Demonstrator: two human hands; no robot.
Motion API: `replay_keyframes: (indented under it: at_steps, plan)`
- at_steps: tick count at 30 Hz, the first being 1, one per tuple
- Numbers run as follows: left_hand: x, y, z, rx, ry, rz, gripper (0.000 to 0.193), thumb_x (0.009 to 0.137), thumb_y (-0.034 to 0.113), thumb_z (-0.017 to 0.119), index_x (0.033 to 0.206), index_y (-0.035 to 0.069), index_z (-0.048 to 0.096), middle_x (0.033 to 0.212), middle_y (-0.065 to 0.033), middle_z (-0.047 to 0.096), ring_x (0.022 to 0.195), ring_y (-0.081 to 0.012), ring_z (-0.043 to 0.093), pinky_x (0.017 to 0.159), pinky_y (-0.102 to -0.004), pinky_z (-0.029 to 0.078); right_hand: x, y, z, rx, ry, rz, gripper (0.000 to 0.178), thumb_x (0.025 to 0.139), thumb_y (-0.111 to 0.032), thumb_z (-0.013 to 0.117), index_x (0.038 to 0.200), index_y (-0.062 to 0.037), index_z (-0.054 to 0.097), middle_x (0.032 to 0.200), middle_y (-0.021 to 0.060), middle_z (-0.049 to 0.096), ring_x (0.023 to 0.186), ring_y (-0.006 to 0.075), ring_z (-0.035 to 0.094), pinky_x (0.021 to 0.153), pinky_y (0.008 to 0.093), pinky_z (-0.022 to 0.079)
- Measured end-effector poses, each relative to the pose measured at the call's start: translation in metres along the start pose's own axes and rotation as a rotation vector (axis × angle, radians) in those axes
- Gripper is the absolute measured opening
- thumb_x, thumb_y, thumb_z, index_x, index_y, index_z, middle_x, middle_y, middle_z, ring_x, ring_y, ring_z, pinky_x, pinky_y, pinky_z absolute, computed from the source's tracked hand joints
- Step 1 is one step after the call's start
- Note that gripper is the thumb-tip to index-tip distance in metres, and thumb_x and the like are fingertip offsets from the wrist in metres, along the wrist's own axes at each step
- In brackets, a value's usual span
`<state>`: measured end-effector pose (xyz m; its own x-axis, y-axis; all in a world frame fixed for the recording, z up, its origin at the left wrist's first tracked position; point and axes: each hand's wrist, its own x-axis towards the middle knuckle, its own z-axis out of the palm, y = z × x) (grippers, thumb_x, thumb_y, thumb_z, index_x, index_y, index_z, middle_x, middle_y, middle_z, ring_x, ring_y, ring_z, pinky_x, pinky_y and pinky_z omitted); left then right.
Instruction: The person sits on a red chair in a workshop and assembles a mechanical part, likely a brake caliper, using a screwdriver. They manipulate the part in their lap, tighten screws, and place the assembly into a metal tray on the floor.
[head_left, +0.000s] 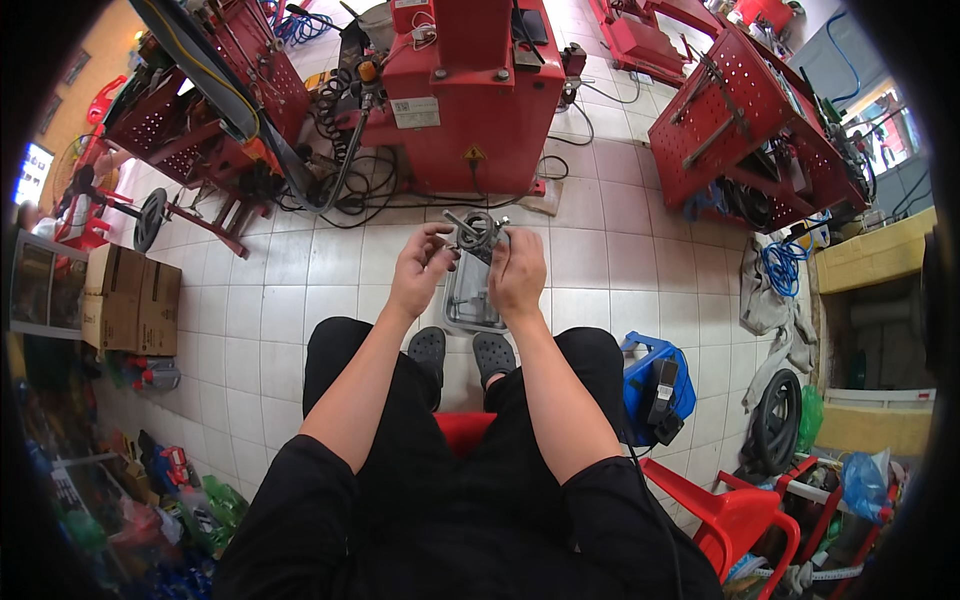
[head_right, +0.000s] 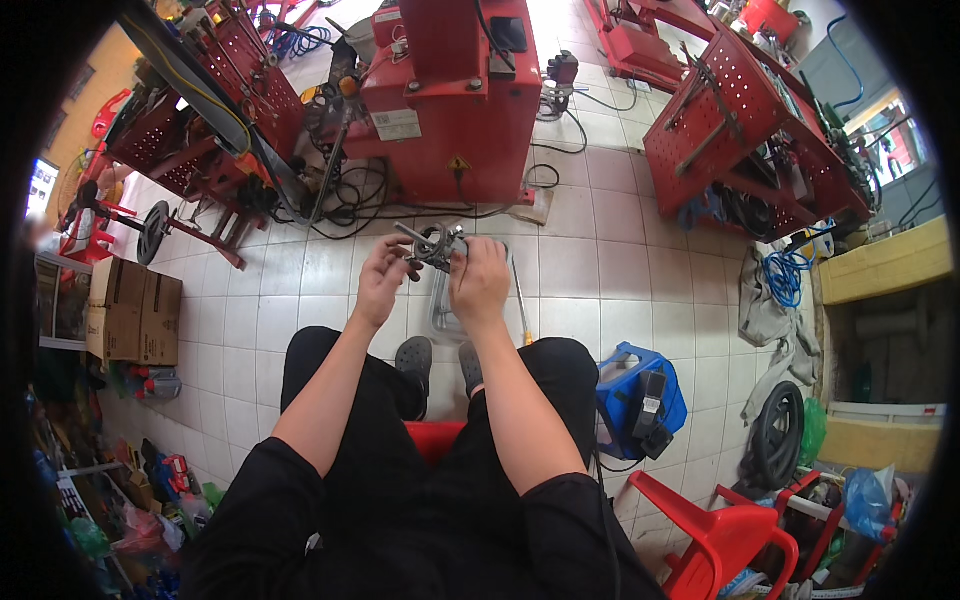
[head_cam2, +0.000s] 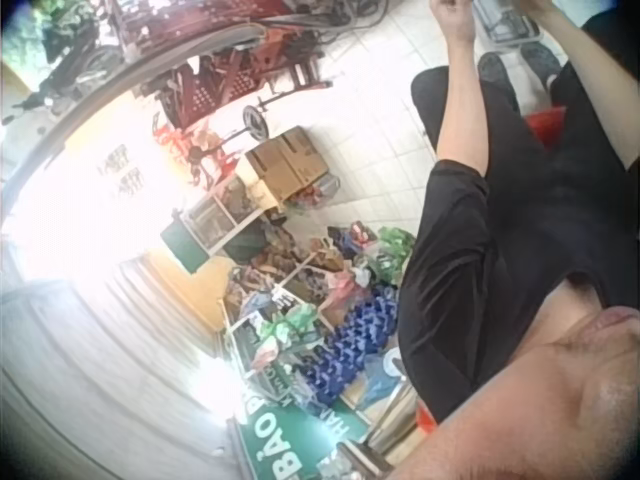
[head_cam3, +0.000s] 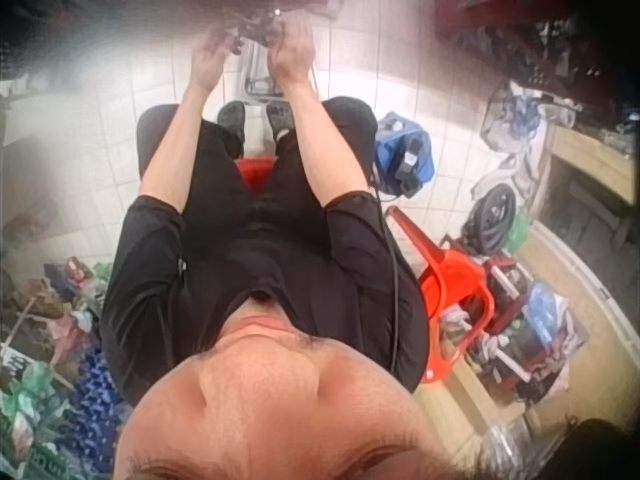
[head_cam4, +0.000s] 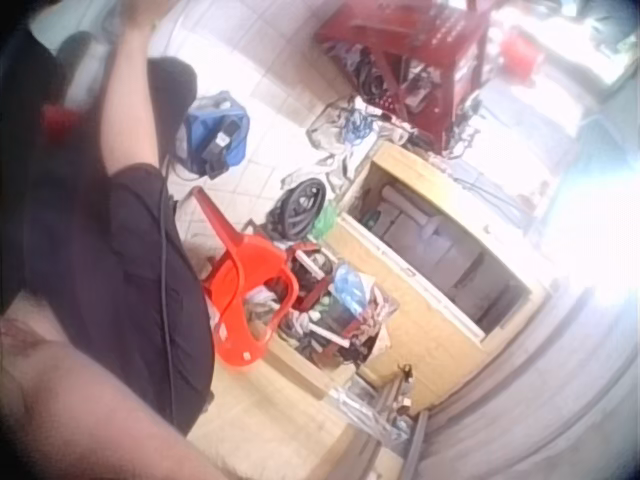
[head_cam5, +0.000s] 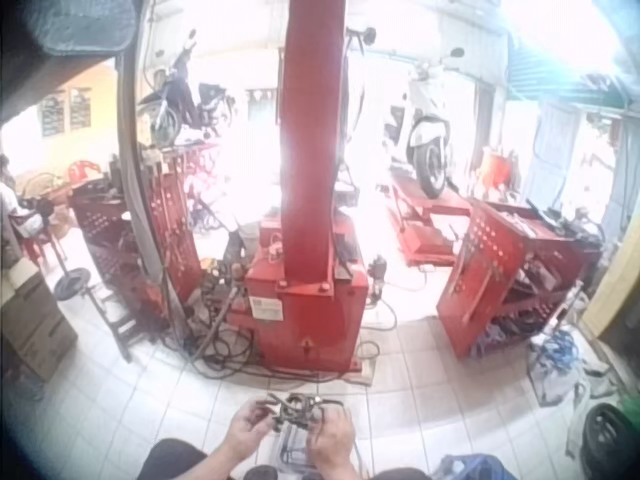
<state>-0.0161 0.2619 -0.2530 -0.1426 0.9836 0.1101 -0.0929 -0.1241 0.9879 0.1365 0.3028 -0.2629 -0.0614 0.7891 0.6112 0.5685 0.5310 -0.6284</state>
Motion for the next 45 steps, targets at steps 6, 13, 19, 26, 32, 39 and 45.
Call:
replay_keyframes:
  at_steps: [6, 13, 19, 26, 32, 39, 45]
  plan:
    - [0.001, -0.018, -0.011, 0.007, -0.072, -0.016, 0.013, 0.091, 0.011, 0.054, 0.099, 0.001, 0.055, 0.080, -0.0033, 0.059, 0.074, -0.0083, 0.054, 0.067, -0.0216, 0.041, 0.001, 0.000, -0.001, 0.021, 0.005, -0.010, 0.018, 0.088, -0.018, 0.049, 0.093, -0.0004, 0.053, 0.086, 0.0160, 0.055, 0.082, 0.0368, 0.051, 0.069, 0.0446, 0.042]
    - [-0.002, -0.004, 0.001, 0.000, 0.008, 0.068, 0.014, 0.090, 0.005, 0.054, 0.104, 0.002, 0.053, 0.079, -0.0044, 0.057, 0.070, -0.0094, 0.054, 0.065, -0.0231, 0.042, 0.002, 0.000, -0.002, 0.024, 0.022, 0.013, 0.019, 0.089, -0.018, 0.048, 0.093, -0.0002, 0.053, 0.086, 0.0162, 0.055, 0.081, 0.0369, 0.051, 0.069, 0.0447, 0.042]
    - [0.000, -0.012, -0.005, 0.024, 0.021, 0.054, 0.016, 0.089, 0.004, 0.055, 0.105, 0.002, 0.052, 0.079, -0.0032, 0.057, 0.067, -0.0096, 0.053, 0.068, -0.0242, 0.046, 0.001, 0.000, -0.001, 0.017, 0.027, 0.005, 0.020, 0.089, -0.019, 0.047, 0.092, -0.0001, 0.053, 0.084, 0.0166, 0.055, 0.081, 0.0371, 0.051, 0.069, 0.0449, 0.041]
    - [0.002, -0.019, -0.011, 0.041, -0.041, 0.001, 0.014, 0.089, 0.010, 0.057, 0.100, 0.002, 0.055, 0.075, -0.0009, 0.057, 0.066, -0.0083, 0.054, 0.066, -0.0235, 0.045, 0.001, 0.000, -0.001, 0.019, 0.010, 0.006, 0.019, 0.089, -0.018, 0.049, 0.092, 0.0003, 0.053, 0.085, 0.0164, 0.055, 0.082, 0.0367, 0.051, 0.069, 0.0446, 0.041]
    - [-0.002, -0.013, 0.001, 0.037, 0.000, 0.029, 0.016, 0.092, 0.014, 0.054, 0.102, 0.002, 0.054, 0.075, -0.0013, 0.057, 0.069, -0.0082, 0.054, 0.064, -0.0230, 0.045, 0.001, 0.001, -0.001, 0.016, 0.011, 0.009, 0.019, 0.088, -0.017, 0.049, 0.093, 0.0006, 0.053, 0.085, 0.0163, 0.055, 0.082, 0.0366, 0.051, 0.069, 0.0444, 0.042]
    - [-0.001, -0.010, 0.001, -0.007, 0.021, 0.075, 0.020, 0.094, 0.021, 0.051, 0.098, 0.001, 0.055, 0.074, -0.0020, 0.057, 0.068, -0.0079, 0.053, 0.061, -0.0224, 0.041, 0.000, 0.003, 0.000, 0.010, 0.015, -0.001, 0.020, 0.089, -0.018, 0.048, 0.093, 0.0007, 0.053, 0.085, 0.0163, 0.055, 0.082, 0.0366, 0.051, 0.069, 0.0445, 0.042]
    - [0.001, -0.020, -0.012, 0.067, 0.008, 0.039, 0.016, 0.094, 0.017, 0.052, 0.097, 0.002, 0.055, 0.077, -0.0031, 0.058, 0.067, -0.0090, 0.055, 0.060, -0.0230, 0.041, 0.001, -0.001, -0.001, 0.017, 0.011, 0.004, 0.021, 0.090, -0.020, 0.048, 0.093, 0.0006, 0.053, 0.085, 0.0165, 0.055, 0.081, 0.0367, 0.051, 0.069, 0.0445, 0.042]
